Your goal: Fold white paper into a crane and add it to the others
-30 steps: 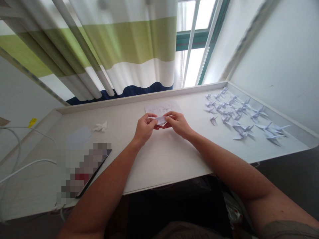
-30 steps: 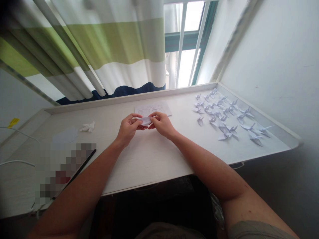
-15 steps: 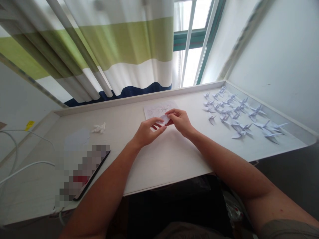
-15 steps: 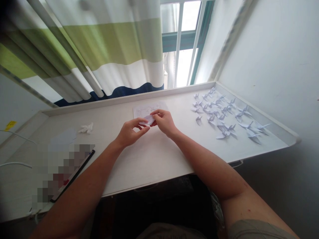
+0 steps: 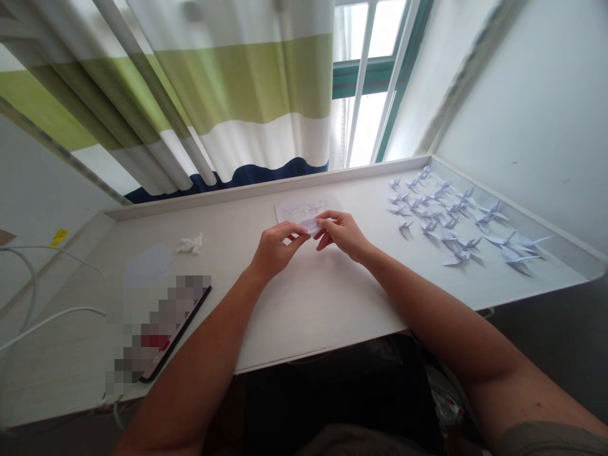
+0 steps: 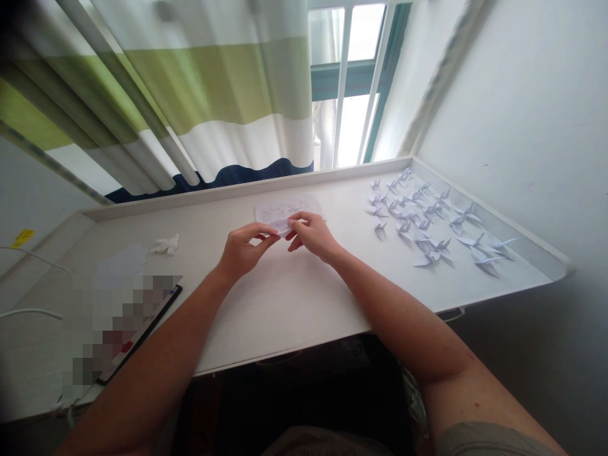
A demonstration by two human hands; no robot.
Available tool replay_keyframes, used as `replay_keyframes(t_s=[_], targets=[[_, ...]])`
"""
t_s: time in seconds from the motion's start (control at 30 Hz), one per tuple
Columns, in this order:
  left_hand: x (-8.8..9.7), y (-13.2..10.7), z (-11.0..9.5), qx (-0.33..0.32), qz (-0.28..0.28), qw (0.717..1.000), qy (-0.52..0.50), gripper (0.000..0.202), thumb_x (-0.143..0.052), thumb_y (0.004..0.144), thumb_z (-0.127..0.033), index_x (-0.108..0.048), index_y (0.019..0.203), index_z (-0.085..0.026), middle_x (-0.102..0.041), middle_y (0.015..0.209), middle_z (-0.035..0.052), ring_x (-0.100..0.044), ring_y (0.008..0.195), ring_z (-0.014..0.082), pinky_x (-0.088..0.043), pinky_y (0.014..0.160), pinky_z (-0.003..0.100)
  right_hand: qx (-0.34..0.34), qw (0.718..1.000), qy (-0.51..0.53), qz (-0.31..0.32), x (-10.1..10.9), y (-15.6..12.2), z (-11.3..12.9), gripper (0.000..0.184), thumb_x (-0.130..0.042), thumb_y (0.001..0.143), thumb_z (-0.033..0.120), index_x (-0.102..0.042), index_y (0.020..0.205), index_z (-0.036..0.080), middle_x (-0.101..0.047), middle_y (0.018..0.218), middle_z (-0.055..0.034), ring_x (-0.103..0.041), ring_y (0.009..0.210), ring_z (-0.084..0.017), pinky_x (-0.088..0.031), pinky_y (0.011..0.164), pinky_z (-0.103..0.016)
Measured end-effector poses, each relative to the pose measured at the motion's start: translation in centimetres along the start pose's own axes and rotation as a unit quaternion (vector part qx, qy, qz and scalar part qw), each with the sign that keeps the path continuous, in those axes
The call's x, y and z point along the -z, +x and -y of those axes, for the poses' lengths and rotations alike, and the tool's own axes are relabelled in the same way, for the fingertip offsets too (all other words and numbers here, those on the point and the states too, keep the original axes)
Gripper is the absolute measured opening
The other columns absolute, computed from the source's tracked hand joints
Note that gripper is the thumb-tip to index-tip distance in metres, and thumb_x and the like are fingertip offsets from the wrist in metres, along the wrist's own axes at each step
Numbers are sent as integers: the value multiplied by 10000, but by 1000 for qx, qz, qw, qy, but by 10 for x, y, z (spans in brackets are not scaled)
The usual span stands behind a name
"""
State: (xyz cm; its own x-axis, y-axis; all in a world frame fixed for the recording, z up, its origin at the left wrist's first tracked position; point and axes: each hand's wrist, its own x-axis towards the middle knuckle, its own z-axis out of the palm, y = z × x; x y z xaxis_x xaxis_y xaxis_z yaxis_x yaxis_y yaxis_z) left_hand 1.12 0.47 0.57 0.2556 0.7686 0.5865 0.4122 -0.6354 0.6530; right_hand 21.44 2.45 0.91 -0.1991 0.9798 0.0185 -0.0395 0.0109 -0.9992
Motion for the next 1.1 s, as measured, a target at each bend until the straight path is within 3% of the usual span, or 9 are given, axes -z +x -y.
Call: replay_keyframes(t_s=[0.37, 0.6, 0.77, 0.9, 1.1], targets=[[-2, -1, 3, 9, 48, 998, 27, 133, -755, 913, -301, -807, 1004, -221, -815, 1026, 88, -770, 885, 224, -657, 804, 368, -28, 999, 31, -22, -1, -1, 2, 80, -751, 866, 98, -717, 893, 165, -777, 701, -41, -795, 661, -208, -704, 767, -383], [-2, -1, -1, 3, 20, 1000, -4, 195, -723, 958, -378, -810, 953, -204, -828, 991, 85, -771, 901, 208, -651, 789, 328, -10, 998, 49, -26, 1, 1, 0, 47, -759, 816, 117, -737, 831, 156, -771, 723, -30, -772, 614, -181, -683, 685, -322], [-1, 0, 3, -67, 15, 997, 33, 169, -768, 942, -356, -810, 1001, -203, -815, 1127, 105, -775, 958, 214, -647, 782, 320, -1, 998, 60, -30, 2, 1, 2, 32, -756, 786, 152, -738, 811, 161, -762, 711, -21, -760, 590, -172, -668, 656, -303], [1, 0, 6, -92, -1, 995, 49, 141, -741, 981, -343, -788, 1007, -212, -824, 994, 62, -775, 862, 187, -625, 776, 303, 7, 997, 62, -36, 1, 0, 4, 31, -735, 770, 150, -731, 798, 162, -765, 699, -25, -754, 566, -178, -660, 637, -306], [6, 1, 5, -110, 24, 992, 65, 130, -712, 1002, -321, -792, 981, -221, -834, 1028, 74, -788, 911, 202, -601, 831, 314, 53, 996, 49, -52, 2, 4, -1, 75, -755, 751, 198, -734, 813, 162, -753, 688, -19, -737, 558, -172, -647, 598, -304]])
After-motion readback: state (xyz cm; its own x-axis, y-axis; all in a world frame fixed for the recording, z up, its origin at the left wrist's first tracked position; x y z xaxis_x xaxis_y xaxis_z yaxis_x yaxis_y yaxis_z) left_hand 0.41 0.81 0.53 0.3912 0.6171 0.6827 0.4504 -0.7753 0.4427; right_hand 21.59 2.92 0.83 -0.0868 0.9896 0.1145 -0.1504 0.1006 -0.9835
